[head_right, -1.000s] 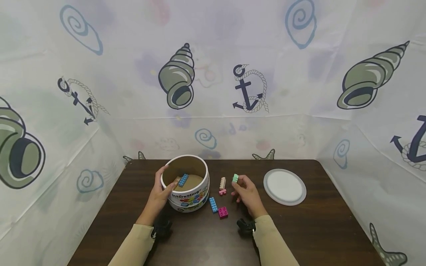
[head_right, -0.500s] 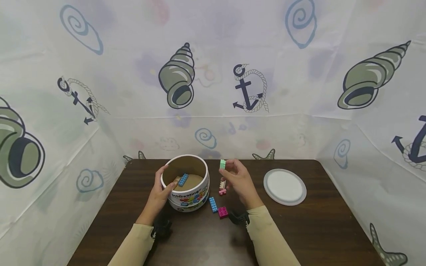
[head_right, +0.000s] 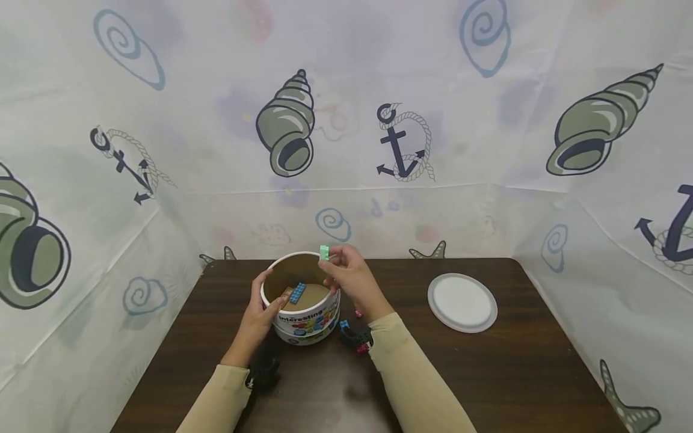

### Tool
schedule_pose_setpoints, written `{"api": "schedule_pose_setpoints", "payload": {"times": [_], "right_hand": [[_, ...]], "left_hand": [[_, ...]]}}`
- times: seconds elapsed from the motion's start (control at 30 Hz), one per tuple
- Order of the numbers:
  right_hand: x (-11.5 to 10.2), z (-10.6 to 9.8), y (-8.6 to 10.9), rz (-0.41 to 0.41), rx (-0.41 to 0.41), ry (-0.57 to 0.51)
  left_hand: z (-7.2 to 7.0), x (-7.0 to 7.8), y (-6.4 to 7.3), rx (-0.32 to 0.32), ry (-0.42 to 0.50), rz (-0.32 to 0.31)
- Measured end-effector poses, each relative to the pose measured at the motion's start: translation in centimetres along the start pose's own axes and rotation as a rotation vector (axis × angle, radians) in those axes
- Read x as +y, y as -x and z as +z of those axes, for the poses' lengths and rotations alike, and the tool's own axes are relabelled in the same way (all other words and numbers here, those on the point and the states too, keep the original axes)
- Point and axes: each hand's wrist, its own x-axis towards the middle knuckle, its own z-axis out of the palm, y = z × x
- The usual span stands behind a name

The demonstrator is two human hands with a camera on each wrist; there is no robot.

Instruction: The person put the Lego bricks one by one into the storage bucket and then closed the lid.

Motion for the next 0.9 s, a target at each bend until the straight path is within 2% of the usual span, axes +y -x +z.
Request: {"api": "schedule_pose_setpoints", "payload": {"times": [0.13, 0.3, 0.53, 0.77, 0.9], "right_hand": [[0.1, 1.2, -0.9, 0.021, -0.025, -0.022], [0.3, 2.1, -1.7, 0.049, -0.019, 0.002], [0.8, 2.3, -1.9, 0.083, -0.008, 0.045], [1.4, 2.4, -1.6, 0.094, -0.011, 0.034], [1.5, 2.3, -1.4, 0.094, -0.019, 0.029]], "left_hand": [[0.0, 0.0, 0.0, 0.003, -0.014, -0.009], [0.0, 0.1, 0.0, 0.000, -0.016, -0.020], [0.3, 0.3, -0.3, -0.017, -0.003, -0.013], [0.0, 0.0, -0.1, -0.014, -0.002, -0.023], [0.0, 0.0, 0.0, -0.009, -0.007, -0.008]]}}
